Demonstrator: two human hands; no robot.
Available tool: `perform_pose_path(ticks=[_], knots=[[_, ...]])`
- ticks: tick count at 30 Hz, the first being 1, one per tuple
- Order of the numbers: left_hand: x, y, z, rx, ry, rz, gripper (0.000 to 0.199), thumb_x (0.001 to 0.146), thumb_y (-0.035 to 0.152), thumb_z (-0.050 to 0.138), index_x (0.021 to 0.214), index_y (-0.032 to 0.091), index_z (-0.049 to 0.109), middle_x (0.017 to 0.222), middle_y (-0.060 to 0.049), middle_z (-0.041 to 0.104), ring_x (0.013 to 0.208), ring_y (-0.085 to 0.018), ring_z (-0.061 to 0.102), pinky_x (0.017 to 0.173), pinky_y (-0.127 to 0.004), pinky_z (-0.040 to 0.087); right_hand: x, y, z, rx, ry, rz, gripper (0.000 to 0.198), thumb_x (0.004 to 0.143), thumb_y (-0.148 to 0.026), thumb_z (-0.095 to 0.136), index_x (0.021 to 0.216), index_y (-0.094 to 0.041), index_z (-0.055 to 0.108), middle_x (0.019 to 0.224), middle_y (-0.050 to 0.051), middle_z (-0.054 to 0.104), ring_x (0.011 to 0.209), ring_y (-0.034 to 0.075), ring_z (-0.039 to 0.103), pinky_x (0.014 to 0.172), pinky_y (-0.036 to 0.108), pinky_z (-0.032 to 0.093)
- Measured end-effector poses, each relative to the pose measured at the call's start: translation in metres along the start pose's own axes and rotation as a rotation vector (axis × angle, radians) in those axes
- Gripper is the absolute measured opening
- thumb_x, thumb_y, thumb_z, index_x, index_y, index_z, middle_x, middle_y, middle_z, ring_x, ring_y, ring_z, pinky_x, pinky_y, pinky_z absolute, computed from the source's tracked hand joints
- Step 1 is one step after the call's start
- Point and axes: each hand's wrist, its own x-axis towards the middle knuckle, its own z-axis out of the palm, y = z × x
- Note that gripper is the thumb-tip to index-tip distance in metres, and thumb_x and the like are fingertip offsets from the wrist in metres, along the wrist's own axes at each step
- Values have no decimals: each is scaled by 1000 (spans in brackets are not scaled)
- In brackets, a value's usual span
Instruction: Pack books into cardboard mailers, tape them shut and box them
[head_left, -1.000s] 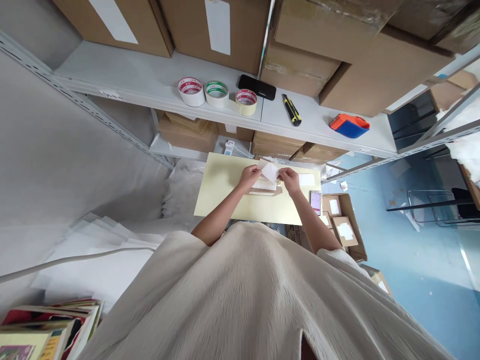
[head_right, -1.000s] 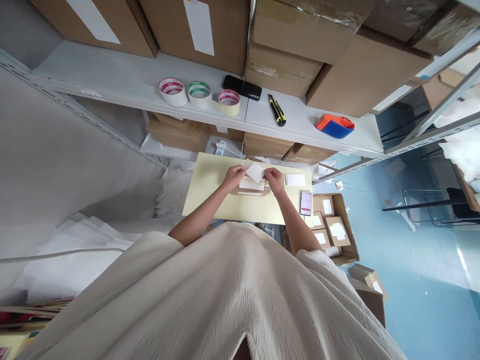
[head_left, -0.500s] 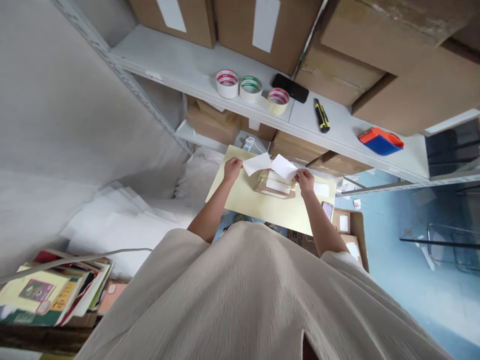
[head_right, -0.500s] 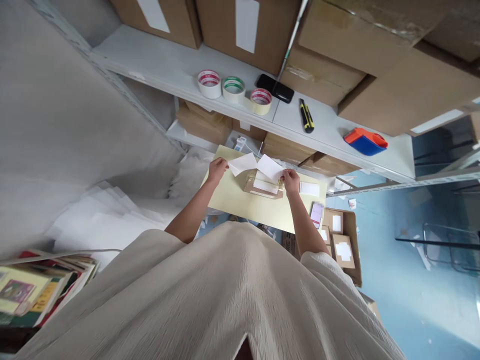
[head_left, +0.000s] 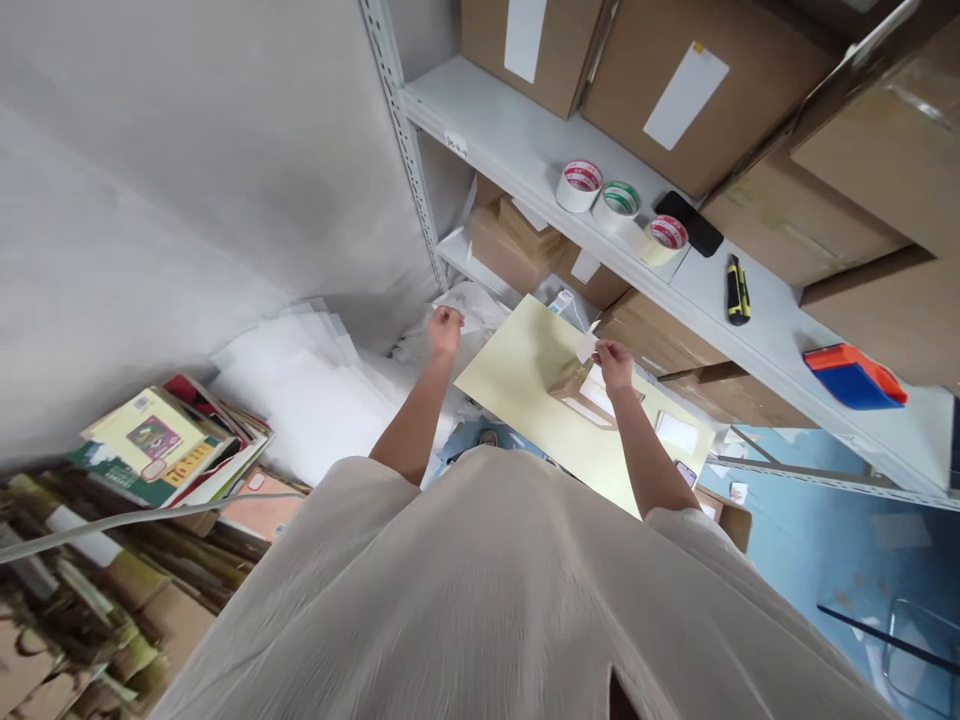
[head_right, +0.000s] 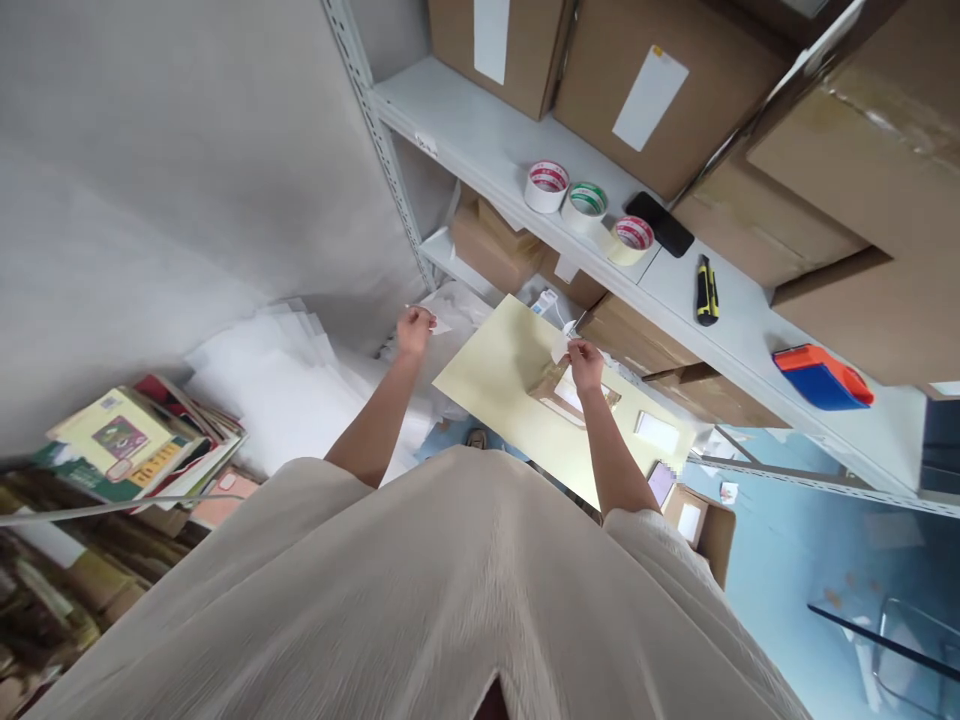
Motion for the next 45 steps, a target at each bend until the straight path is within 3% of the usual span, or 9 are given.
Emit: perform_pose_path(ticks=[2, 5, 8, 17, 22, 28, 32, 37, 45], knots=[[7, -1, -7, -44, 27, 10, 14, 95, 16, 72, 107, 24, 72, 93, -2, 76, 81, -16, 72, 81, -28, 58, -2, -5, 6, -37, -6, -29, 47, 78, -68, 89, 88, -25, 73, 74, -4, 69, 69, 15, 66, 73, 32, 62], [13, -5, -9, -53, 5, 25, 55, 95, 18, 77, 149, 25, 69, 112, -5, 80, 89, -16, 77, 81, -28, 59, -5, -9, 8, -87, -13, -66, 48, 79, -70, 86, 89, -25, 75, 73, -3, 69, 71, 18, 66, 75, 34, 63], [14, -12, -3, -15, -23, 16, 73, 93, 24, 84, 163, 26, 63, 121, -8, 82, 94, -20, 79, 76, -29, 58, -8, -11, 5, -103, -24, -70, 49, 79, -72, 85, 90, -25, 76, 69, -4, 66, 70, 18, 66, 75, 35, 63], [-9, -19, 53, -2, -211, -69, 59, 89, 18, 78, 147, 27, 67, 110, -4, 82, 94, -19, 80, 86, -31, 61, -28, -10, -21, -47, -48, -56, 56, 76, -77, 89, 93, -25, 76, 71, 1, 74, 67, 21, 71, 77, 43, 68], [-51, -17, 101, 59, -431, -73, 58, 83, 19, 77, 139, 26, 68, 106, -3, 84, 90, -19, 80, 83, -31, 59, -45, -11, -48, -81, 4, -74, 50, 80, -72, 88, 93, -25, 76, 83, 5, 81, 82, 25, 80, 91, 45, 70], [-109, -18, 155, 216, -765, -79, 13, 91, 30, 75, 102, 24, 71, 88, -2, 80, 81, -20, 76, 79, -32, 59, -74, -7, -89, -90, 54, -57, 44, 80, -63, 91, 98, -25, 82, 92, 8, 86, 99, 30, 85, 101, 48, 68], [-137, -21, 179, 246, -870, -73, 14, 91, 35, 79, 92, 24, 70, 83, -1, 77, 78, -19, 74, 78, -32, 58, -92, 2, -110, -64, 85, -29, 45, 78, -63, 93, 100, -26, 83, 95, 8, 88, 103, 31, 86, 101, 48, 69], [-158, -25, 192, 325, -898, 9, 19, 81, 21, 82, 94, 25, 69, 85, 0, 78, 85, -21, 76, 85, -33, 59, -103, 17, -125, -36, 119, 0, 43, 76, -61, 95, 98, -26, 83, 98, 7, 88, 103, 30, 86, 99, 46, 69], [-179, -27, 179, 551, -861, 211, 30, 86, 13, 78, 106, 29, 65, 91, 0, 80, 95, -25, 78, 96, -37, 56, -110, 49, -123, -117, 98, 62, 33, 84, -58, 85, 98, -28, 84, 98, 6, 88, 101, 29, 84, 104, 47, 68]])
